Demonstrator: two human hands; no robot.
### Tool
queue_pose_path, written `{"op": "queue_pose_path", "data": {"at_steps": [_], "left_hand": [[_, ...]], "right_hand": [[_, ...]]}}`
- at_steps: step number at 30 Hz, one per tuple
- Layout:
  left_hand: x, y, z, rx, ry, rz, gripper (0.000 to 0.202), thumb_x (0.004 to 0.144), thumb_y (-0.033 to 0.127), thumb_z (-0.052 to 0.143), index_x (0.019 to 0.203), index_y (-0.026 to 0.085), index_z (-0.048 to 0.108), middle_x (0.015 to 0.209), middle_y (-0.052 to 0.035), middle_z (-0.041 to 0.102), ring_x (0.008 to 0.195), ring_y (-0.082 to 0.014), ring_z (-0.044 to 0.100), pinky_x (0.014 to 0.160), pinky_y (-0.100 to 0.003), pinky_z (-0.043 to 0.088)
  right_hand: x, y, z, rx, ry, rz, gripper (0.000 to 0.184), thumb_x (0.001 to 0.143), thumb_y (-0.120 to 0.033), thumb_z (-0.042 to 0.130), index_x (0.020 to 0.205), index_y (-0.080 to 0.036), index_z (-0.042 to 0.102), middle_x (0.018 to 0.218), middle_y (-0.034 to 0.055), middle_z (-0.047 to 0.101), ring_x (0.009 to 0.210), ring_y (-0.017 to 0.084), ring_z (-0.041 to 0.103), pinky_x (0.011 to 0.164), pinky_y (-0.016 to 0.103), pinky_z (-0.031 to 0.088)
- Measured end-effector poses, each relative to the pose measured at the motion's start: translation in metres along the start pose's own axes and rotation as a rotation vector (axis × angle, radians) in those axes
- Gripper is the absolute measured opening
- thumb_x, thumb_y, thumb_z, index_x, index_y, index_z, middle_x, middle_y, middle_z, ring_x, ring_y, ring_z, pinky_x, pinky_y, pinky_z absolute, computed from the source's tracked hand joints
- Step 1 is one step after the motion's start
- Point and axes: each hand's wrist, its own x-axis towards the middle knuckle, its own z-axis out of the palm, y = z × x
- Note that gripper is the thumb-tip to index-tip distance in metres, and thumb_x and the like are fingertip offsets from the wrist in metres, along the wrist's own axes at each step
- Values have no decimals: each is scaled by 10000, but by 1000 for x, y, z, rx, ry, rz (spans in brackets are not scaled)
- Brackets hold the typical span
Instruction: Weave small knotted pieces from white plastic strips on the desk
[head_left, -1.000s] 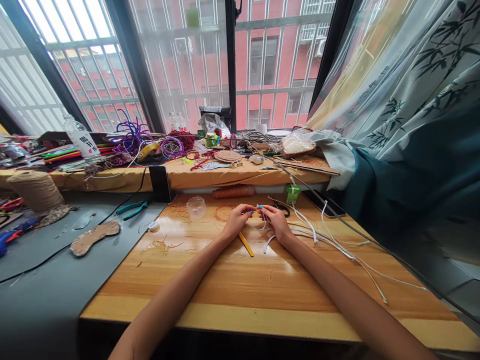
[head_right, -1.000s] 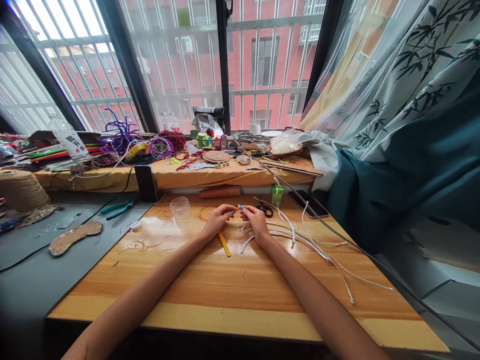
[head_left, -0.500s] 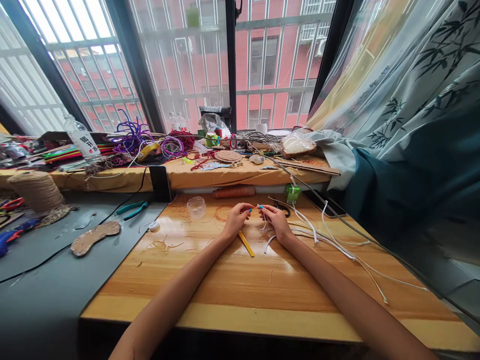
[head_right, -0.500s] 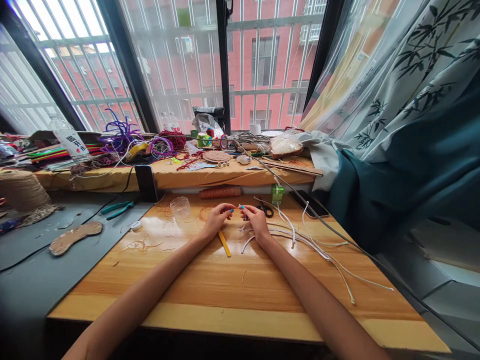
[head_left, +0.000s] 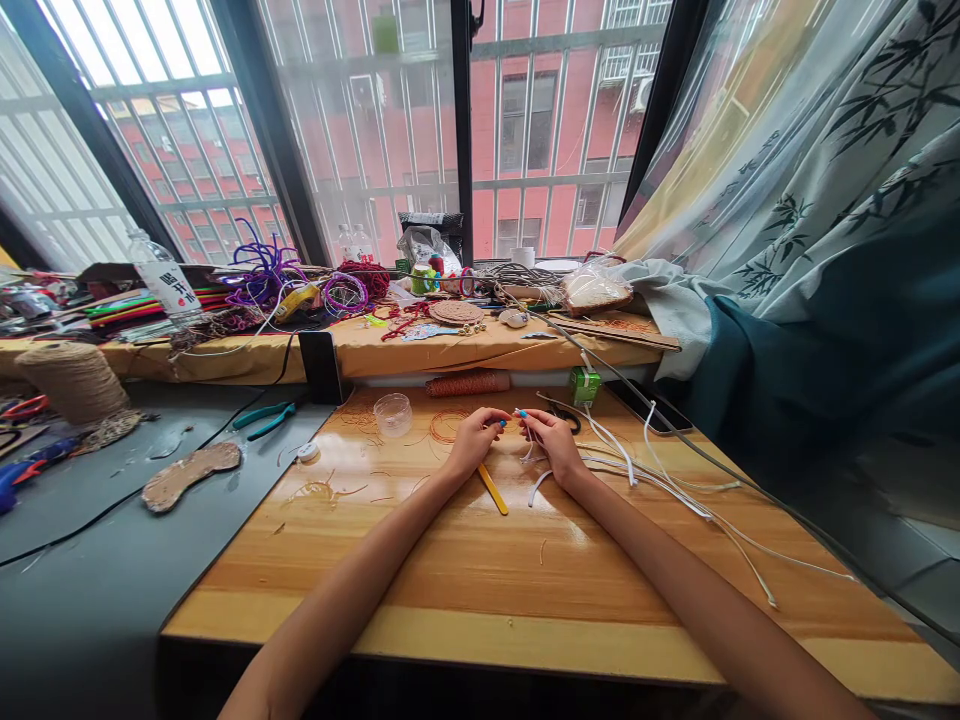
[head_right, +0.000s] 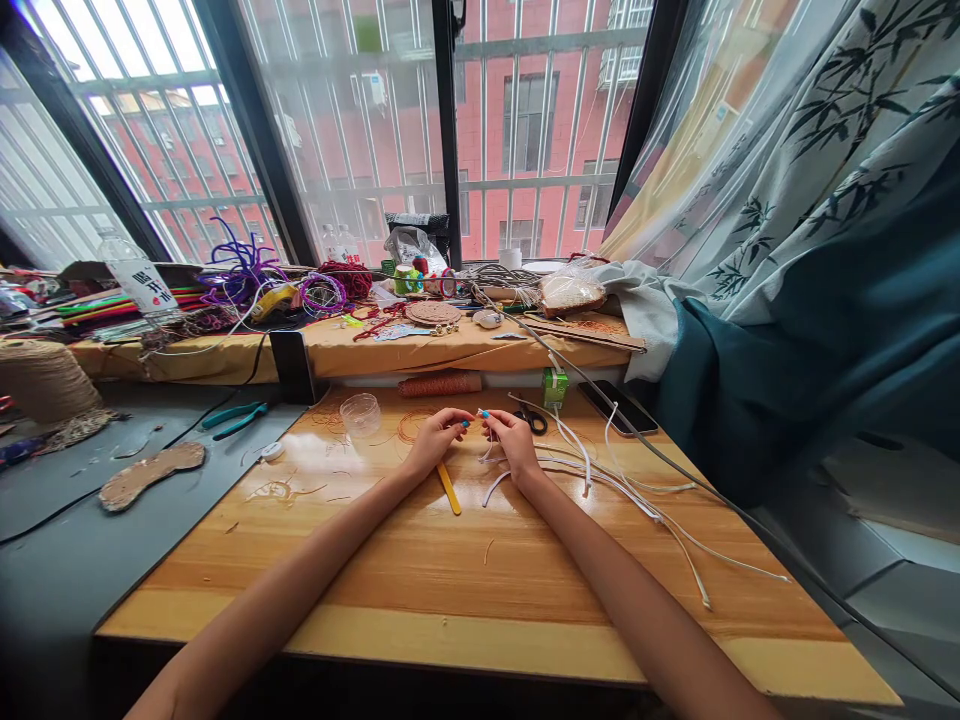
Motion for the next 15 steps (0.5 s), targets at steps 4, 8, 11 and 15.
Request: {"op": "queue_pose_path", "data": {"at_steps": [4, 8, 11, 15], "left_hand": [[1, 1, 0, -16, -25, 3, 205, 691, 107, 465, 821, 158, 616, 799, -28, 590, 655, -94, 498, 575, -199, 401], [1, 1, 0, -26, -33, 5, 200, 695, 108, 460, 813, 154, 615, 778, -26, 581, 661, -95, 485, 579, -198, 397], [1, 1, 0, -48, -26, -6, 202, 698, 106, 451, 816, 151, 608, 767, -22, 572, 653, -92, 477, 584, -200, 400], [1, 1, 0, -69, -36, -11, 201, 697, 103, 447, 812, 148, 605, 737, -16, 563, 649, -93, 471, 580, -199, 396]], "right_hand": [[-1, -1, 1, 9, -9, 2, 244, 557, -327, 636, 727, -153, 650, 664, 17, 597, 555, 88, 484, 560, 231, 381], [-2, -3, 1, 18, -2, 4, 236, 553, -318, 637, 719, -151, 649, 664, 15, 595, 556, 85, 483, 562, 228, 381], [-1, -3, 2, 16, 1, 9, 236, 545, -309, 641, 717, -149, 651, 661, 14, 595, 549, 84, 485, 554, 227, 379], [-1, -2, 1, 13, -10, 10, 229, 545, -297, 640, 723, -154, 653, 656, 8, 597, 539, 78, 482, 546, 222, 376]]}}
